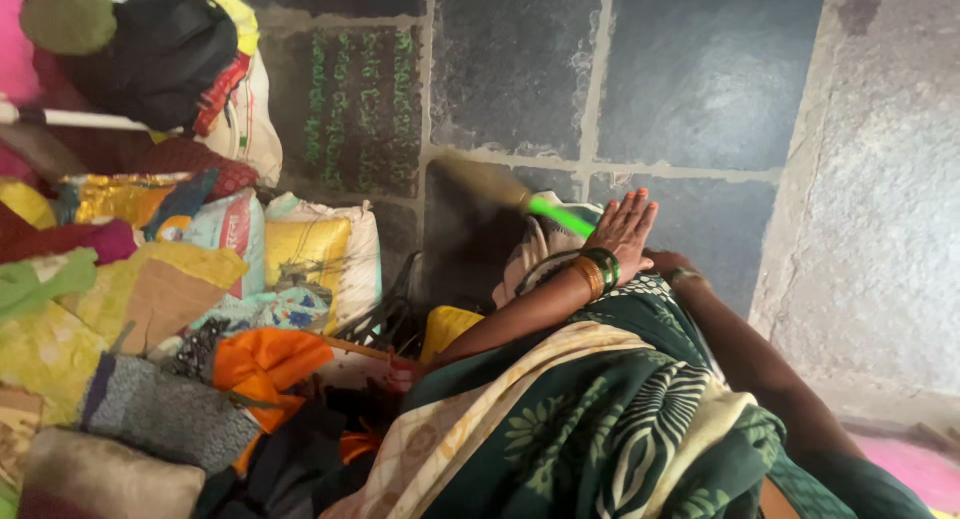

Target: The person sweeps the stone floor with a broom, moving debris and cleaning different areas of the room.

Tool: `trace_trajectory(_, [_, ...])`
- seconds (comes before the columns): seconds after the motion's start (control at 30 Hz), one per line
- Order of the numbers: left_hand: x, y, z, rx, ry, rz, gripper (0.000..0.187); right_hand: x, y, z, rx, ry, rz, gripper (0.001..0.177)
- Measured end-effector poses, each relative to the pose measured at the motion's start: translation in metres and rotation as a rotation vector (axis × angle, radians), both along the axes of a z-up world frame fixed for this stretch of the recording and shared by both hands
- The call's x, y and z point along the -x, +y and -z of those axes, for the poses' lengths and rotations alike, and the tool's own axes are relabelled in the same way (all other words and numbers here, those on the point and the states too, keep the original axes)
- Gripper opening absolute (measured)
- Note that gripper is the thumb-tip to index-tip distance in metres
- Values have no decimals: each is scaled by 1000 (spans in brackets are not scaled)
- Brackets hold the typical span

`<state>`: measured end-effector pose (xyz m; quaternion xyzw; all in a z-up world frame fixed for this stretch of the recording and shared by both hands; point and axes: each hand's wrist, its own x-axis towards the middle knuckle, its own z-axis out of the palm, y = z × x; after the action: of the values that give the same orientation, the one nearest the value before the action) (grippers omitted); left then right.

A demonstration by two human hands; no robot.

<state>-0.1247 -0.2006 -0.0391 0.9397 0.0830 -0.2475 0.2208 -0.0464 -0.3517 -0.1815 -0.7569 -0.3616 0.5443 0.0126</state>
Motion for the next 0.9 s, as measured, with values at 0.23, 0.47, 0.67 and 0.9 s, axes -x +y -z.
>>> trace_trajectory(0.23, [13, 2, 1, 21, 43, -194, 104, 27, 26, 94, -140, -157, -148, 52])
trace_trajectory(0.47, [20, -10, 19, 52, 26, -315, 101, -33, -73, 94, 208, -107, 193, 47])
trace_trajectory(0.67, [11, -19, 24, 40, 34, -306, 100, -76, -69, 0, 244, -9, 1011, 43])
trace_trajectory(0.9, [3, -27, 17, 76, 65, -339, 101, -117, -52, -30, -163, 15, 1283, 37])
